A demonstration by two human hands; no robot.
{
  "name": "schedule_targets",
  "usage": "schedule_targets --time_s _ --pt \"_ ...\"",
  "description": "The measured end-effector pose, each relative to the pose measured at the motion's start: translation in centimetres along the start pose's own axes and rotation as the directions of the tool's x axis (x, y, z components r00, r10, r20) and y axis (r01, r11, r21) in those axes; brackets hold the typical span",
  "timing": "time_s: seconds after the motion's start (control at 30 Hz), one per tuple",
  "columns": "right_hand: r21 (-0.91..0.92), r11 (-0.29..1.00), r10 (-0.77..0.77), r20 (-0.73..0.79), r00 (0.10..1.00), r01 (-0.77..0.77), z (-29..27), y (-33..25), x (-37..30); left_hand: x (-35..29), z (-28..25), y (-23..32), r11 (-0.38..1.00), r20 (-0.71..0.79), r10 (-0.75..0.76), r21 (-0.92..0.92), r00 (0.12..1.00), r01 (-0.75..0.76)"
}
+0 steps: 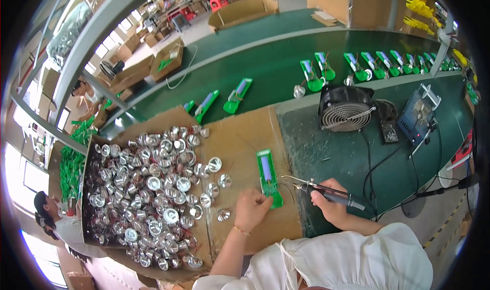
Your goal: Soldering wires onto a circuit board and assembling electronic components for a light fixture.
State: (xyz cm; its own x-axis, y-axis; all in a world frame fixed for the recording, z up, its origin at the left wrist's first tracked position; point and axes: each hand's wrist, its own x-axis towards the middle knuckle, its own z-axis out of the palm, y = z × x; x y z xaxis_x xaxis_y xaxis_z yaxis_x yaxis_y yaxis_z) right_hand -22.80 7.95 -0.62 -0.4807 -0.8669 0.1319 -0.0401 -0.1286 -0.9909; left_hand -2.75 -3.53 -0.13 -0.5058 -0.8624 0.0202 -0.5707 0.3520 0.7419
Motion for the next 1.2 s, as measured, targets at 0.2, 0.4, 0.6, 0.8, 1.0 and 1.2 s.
schedule_targets --time_s 0.2,0.4,0.6,0.8,1.0,1.2 --pt "0.046 0.999 -0.022 -0.093 0.995 0.027 -1.7 0.2 1.2 -0.2 -0.6 1.2 0.981 -0.085 0.157 0.129 0.984 -0.146" --pt "-0.014 0.999 -0.051 -0.122 0.991 0.049 -3.4 1.5 2.4 -0.5 -2.3 2.4 0.989 -0.066 -0.083 0.115 0.994 0.090" --pt "0.029 1.000 0.015 -0.162 0.987 -0.010 -3.5 2.3 3.1 7.6 -2.4 3.2 0.972 0.067 -0.118 0.211 0.991 0.101" --pt "-0.087 0.994 0.063 -0.092 0.994 -0.071 -3.1 3.0 2.8 24.3 -0.4 1.8 0.994 -0.114 0.095 0.063 0.989 -0.088" --pt "0.083 0.971 0.233 -0.126 0.964 -0.223 -3.0 2.1 3.1 29.6 -1.1 1.1 0.783 -0.397 0.263 0.621 0.879 0.047" --pt "0.119 0.967 0.232 -0.060 0.971 -0.224 -3.0 1.9 3.1 28.3 -3.9 -3.7 0.779 -0.044 0.092 0.625 0.995 -0.044"
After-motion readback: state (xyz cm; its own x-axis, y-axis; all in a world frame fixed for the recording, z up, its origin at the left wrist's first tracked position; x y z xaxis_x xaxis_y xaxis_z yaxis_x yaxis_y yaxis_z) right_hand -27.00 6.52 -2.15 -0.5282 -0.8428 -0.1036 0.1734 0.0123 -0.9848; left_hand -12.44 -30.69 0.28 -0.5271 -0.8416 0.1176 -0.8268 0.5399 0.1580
